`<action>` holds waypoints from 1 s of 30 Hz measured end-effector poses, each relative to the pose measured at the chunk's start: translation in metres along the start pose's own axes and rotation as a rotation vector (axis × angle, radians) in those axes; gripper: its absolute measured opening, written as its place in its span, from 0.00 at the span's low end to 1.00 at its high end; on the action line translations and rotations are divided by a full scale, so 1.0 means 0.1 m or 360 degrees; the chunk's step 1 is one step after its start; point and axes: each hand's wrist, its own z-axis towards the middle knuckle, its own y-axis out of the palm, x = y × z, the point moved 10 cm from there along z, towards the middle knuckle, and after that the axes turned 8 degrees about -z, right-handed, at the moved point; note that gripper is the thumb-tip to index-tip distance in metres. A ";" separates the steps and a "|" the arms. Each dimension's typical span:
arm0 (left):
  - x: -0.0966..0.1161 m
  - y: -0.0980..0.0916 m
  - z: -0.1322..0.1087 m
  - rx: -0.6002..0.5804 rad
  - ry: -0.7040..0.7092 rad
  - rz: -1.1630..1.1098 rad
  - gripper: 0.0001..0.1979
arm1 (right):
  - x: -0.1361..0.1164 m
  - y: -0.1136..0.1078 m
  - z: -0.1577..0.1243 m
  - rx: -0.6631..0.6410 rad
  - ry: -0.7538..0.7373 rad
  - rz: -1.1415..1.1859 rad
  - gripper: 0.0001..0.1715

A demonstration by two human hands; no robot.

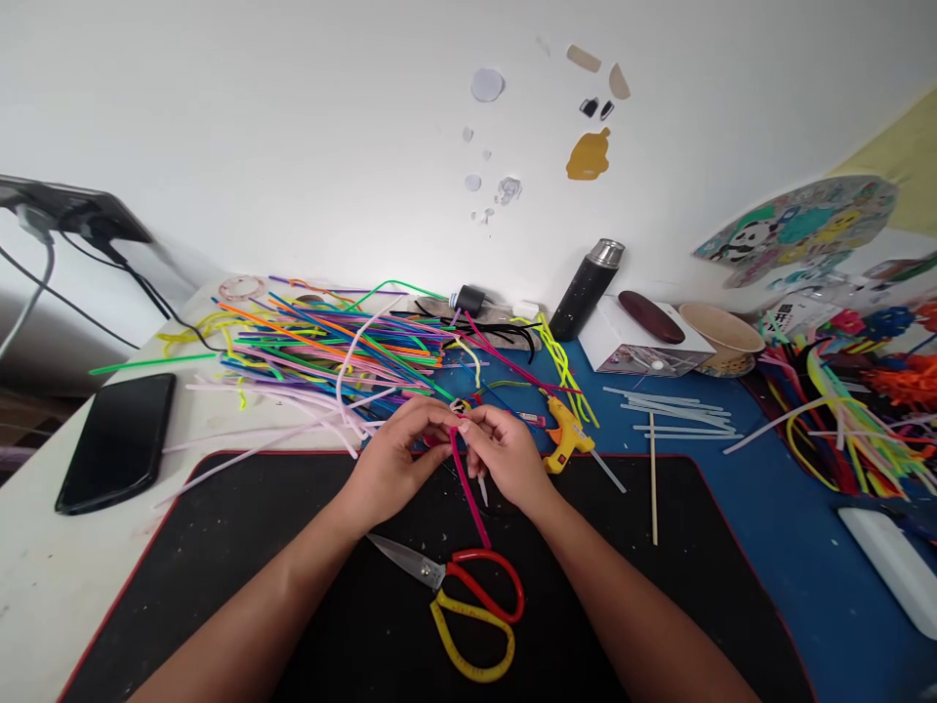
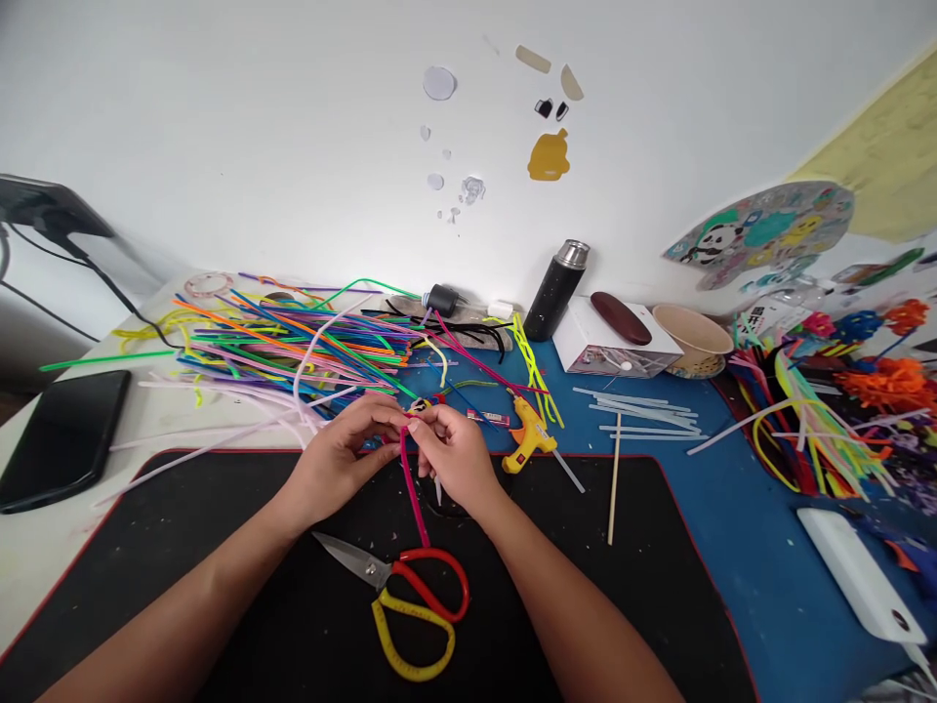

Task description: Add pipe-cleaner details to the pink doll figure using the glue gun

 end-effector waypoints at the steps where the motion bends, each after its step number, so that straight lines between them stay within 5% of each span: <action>1: 0.02 0.00 0.00 -0.0004 0.0047 0.0102 0.10 | -0.01 0.01 0.00 -0.0004 -0.0002 0.0001 0.20; 7: 0.14 -0.01 -0.02 -0.0055 0.0356 0.0411 0.06 | -0.02 0.05 -0.01 -0.0028 0.0005 -0.0001 0.20; 15: 0.23 0.09 -0.02 -0.0254 0.0475 0.0581 0.15 | 0.09 0.06 0.00 -0.0066 0.0072 0.0205 0.22; 23: 0.25 0.15 -0.10 -0.0136 0.0677 0.1008 0.13 | 0.08 0.13 -0.02 -0.0077 0.0148 0.0423 0.23; 30: 0.26 0.01 -0.08 -0.0112 0.0616 0.0735 0.07 | 0.08 0.16 -0.01 -0.0109 0.0109 0.0302 0.22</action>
